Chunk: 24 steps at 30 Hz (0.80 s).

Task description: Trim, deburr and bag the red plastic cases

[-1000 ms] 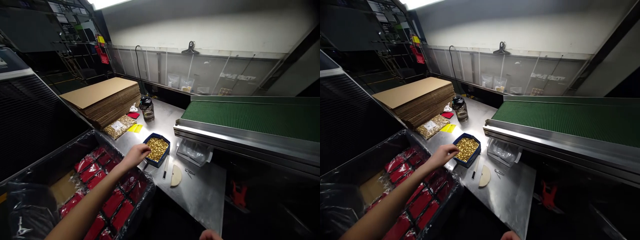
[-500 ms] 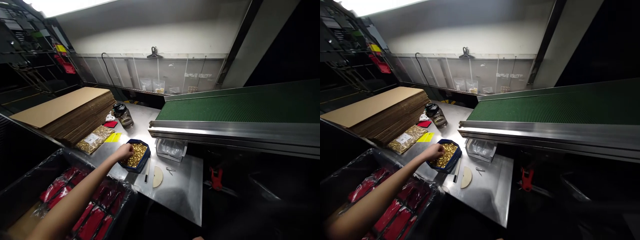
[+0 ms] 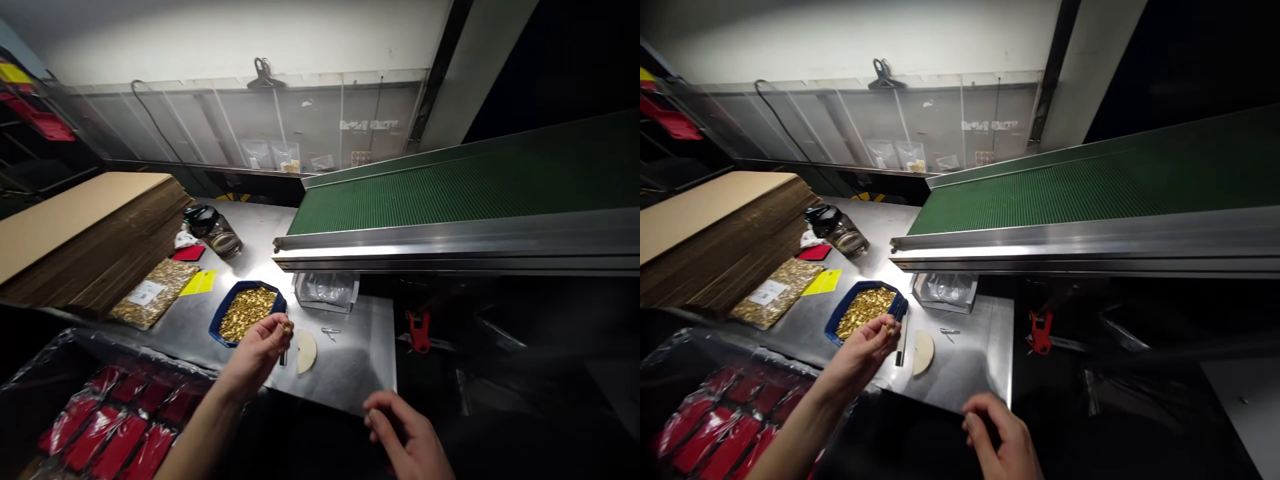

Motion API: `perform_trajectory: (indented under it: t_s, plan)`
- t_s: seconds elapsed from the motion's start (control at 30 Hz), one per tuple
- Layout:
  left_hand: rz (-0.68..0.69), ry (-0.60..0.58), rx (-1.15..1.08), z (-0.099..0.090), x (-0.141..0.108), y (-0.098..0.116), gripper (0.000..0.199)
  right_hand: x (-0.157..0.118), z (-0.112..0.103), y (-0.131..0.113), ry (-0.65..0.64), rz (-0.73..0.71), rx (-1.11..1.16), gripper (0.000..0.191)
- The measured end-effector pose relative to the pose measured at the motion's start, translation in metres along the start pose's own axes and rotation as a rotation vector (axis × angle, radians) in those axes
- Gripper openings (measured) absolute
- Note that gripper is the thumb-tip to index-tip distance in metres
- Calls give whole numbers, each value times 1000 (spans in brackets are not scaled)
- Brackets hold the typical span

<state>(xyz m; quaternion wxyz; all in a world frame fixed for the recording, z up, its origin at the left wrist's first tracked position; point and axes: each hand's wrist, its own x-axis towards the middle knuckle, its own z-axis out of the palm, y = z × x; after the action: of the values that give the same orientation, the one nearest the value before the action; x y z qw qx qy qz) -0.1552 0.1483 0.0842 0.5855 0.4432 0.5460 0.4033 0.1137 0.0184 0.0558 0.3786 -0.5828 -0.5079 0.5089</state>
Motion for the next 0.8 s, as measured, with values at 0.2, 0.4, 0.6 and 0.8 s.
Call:
perform_trajectory:
  t_s: [0.2, 0.4, 0.6, 0.8]
  plan:
    - [-182, -176, -646, 118, -46, -4, 35, 25, -4, -47, 230, -567, -110, 25]
    - [-138, -177, -543, 174, -71, -3, 24, 4, -35, -33, 425, -708, -166, 28]
    - [-60, -188, -443, 203, -80, -8, 19, -18, -61, -20, 457, -485, 97, 12]
    - [-222, -202, -349, 207, -79, -9, 37, -20, -72, -10, 427, -357, 138, 9]
